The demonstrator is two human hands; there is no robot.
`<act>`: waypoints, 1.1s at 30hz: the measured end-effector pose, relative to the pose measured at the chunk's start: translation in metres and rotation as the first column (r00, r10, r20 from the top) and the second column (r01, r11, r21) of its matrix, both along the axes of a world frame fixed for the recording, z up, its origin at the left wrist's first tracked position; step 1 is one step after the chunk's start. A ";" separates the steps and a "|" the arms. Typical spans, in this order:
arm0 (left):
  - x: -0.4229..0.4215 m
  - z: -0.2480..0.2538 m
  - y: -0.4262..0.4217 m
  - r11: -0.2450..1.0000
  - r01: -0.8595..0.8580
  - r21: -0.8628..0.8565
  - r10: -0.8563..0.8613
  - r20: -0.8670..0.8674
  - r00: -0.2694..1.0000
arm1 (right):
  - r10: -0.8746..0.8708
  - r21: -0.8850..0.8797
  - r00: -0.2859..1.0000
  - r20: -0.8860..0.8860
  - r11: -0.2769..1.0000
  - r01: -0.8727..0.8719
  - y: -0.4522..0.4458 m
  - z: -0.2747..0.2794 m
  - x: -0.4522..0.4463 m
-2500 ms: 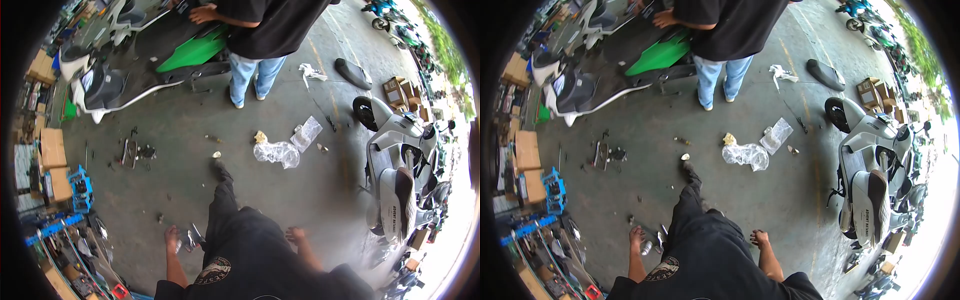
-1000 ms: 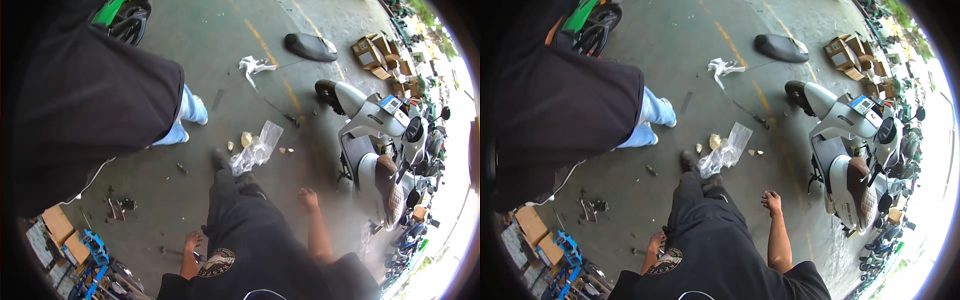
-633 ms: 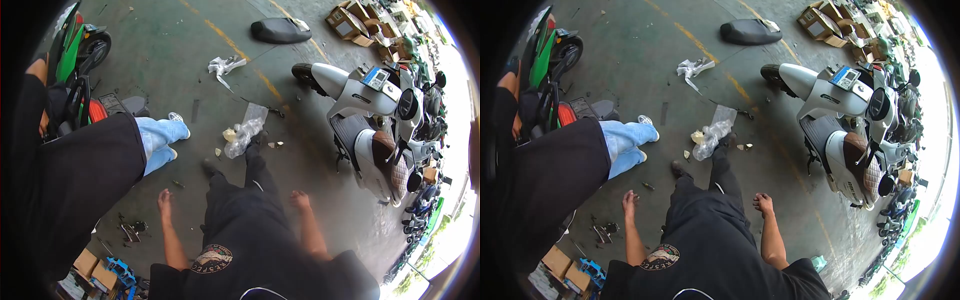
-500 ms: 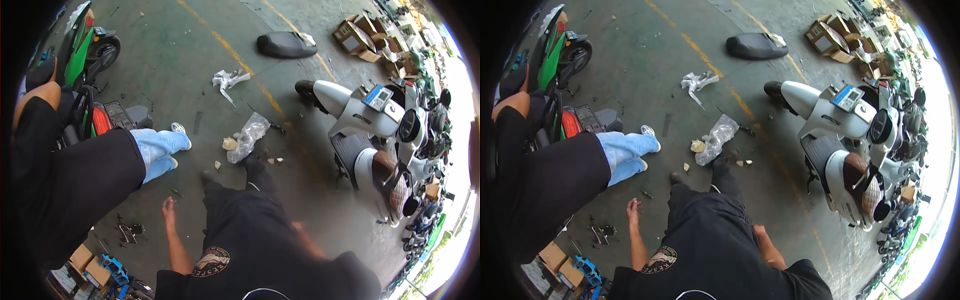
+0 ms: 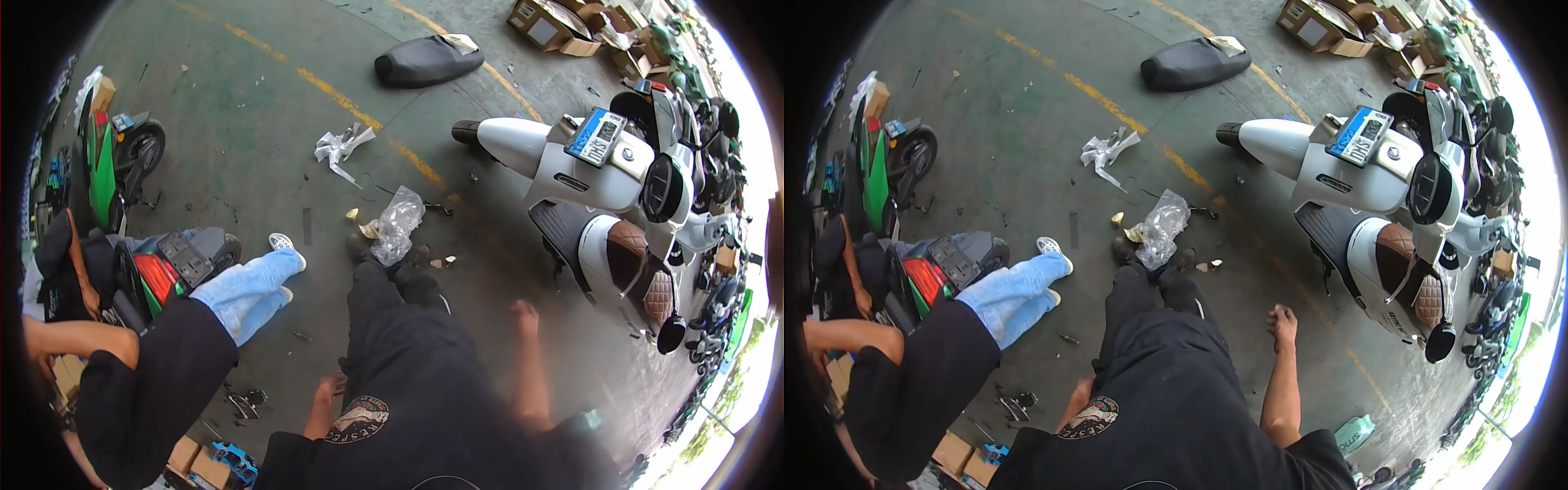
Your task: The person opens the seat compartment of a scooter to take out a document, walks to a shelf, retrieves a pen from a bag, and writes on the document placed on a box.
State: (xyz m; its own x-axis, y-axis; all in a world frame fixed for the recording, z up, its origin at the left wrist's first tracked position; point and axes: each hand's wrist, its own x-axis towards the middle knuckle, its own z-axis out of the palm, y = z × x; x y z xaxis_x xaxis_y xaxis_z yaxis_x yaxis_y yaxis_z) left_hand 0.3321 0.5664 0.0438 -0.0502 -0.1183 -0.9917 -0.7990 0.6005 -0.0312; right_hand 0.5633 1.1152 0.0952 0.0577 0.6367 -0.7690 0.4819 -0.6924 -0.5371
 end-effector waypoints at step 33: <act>-0.344 -0.026 0.065 0.994 0.074 0.077 -0.035 -0.414 0.910 | -0.210 -0.241 0.929 0.304 0.927 0.289 -0.138 -0.006 0.017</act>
